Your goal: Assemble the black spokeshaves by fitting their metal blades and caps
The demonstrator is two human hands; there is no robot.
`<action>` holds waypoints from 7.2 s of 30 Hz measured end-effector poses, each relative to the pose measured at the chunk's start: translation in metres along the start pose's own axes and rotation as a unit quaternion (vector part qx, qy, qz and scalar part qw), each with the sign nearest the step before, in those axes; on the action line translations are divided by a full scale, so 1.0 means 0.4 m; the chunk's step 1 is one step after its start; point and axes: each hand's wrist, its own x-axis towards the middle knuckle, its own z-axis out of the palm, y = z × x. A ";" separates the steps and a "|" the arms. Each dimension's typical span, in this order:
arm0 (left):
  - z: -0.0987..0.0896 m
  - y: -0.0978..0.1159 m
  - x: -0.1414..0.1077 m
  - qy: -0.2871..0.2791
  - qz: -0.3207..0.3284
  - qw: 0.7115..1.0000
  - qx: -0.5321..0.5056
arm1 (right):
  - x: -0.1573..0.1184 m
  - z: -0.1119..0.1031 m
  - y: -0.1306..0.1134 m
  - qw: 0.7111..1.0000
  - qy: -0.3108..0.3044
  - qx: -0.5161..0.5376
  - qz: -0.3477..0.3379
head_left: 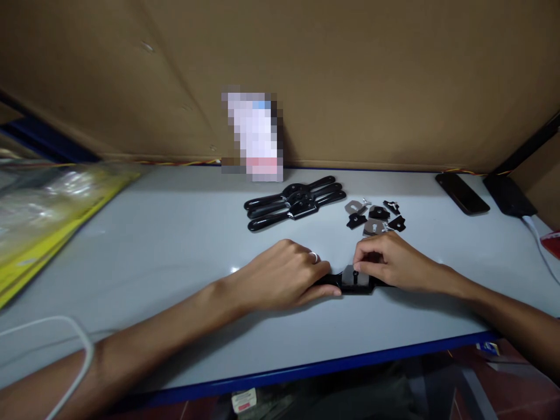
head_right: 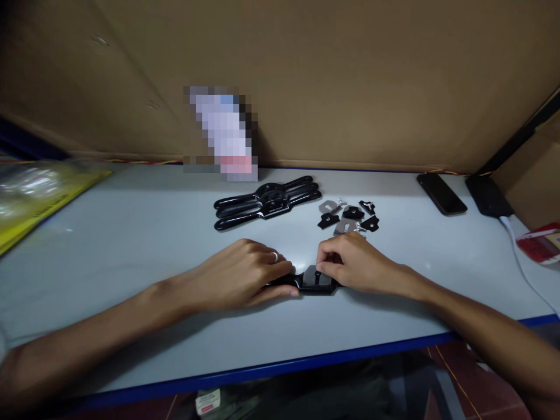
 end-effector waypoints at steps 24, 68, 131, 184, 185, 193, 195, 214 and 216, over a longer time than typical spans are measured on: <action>-0.003 0.002 0.008 0.044 0.025 0.998 -0.026 | -0.004 -0.026 -0.006 0.995 0.052 -0.066 -0.046; -0.012 -0.005 0.011 0.010 0.023 0.998 -0.061 | -0.025 -0.139 -0.006 0.989 0.144 0.011 -0.007; -0.008 -0.010 0.007 0.026 0.026 0.997 -0.075 | -0.007 -0.116 0.041 0.972 0.026 -0.232 0.007; -0.002 -0.010 0.007 0.028 0.038 0.997 -0.053 | -0.037 -0.113 0.021 0.968 -0.088 -0.235 0.011; -0.002 -0.010 0.007 0.028 0.038 0.998 -0.052 | -0.035 -0.113 0.022 0.968 -0.086 -0.237 0.007; 0.007 -0.010 0.008 0.056 0.058 0.997 0.003 | -0.019 -0.105 0.025 0.981 -0.004 -0.186 -0.049; 0.009 -0.010 0.009 0.063 0.066 0.996 0.021 | -0.017 -0.100 0.018 0.987 0.026 -0.148 -0.050; 0.011 -0.009 0.008 0.087 0.080 0.991 0.062 | -0.029 -0.005 -0.028 0.984 0.073 -0.073 -0.143; 0.013 -0.010 0.008 0.082 0.078 0.992 0.059 | -0.029 0.000 -0.025 0.984 0.070 -0.080 -0.143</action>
